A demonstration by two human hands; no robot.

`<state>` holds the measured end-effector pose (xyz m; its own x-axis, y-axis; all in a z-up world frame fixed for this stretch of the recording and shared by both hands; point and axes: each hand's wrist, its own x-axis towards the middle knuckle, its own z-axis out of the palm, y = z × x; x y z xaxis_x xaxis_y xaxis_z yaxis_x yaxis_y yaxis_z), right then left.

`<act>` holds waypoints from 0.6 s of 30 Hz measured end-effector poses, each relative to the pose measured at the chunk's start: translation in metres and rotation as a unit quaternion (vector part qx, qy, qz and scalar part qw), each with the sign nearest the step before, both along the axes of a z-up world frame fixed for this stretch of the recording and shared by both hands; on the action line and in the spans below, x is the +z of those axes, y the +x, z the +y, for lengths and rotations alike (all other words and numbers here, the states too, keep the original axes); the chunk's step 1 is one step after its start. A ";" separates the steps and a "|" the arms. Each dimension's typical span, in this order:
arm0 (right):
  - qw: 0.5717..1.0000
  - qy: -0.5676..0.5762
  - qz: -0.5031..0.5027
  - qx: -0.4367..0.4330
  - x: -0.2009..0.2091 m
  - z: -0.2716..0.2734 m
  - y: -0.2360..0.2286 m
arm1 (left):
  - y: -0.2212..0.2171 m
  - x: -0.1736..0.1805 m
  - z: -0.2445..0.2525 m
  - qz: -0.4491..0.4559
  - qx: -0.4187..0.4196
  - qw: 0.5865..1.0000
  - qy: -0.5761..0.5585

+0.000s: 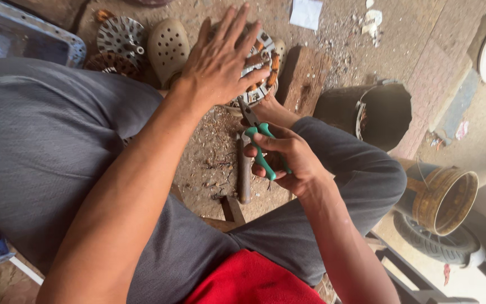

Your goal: The person uses pliers to pull and remove copper wire coils from a motor stator. They repeatedly grip and extract the coils, placing the removed wire pieces on the floor.

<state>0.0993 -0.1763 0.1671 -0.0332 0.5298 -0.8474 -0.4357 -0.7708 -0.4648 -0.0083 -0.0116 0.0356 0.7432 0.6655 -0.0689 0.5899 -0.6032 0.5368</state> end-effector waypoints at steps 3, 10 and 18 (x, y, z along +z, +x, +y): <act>1.000 -0.015 0.009 0.022 0.000 0.007 0.007 | 0.001 -0.006 -0.003 0.012 -0.011 1.000 -0.022; 0.996 -0.007 0.007 0.089 -0.017 0.013 0.038 | -0.006 -0.008 -0.005 -0.037 -0.018 0.999 0.008; 0.967 0.125 -0.122 0.186 -0.053 -0.022 0.022 | -0.002 -0.013 0.005 -0.066 -0.010 0.997 -0.026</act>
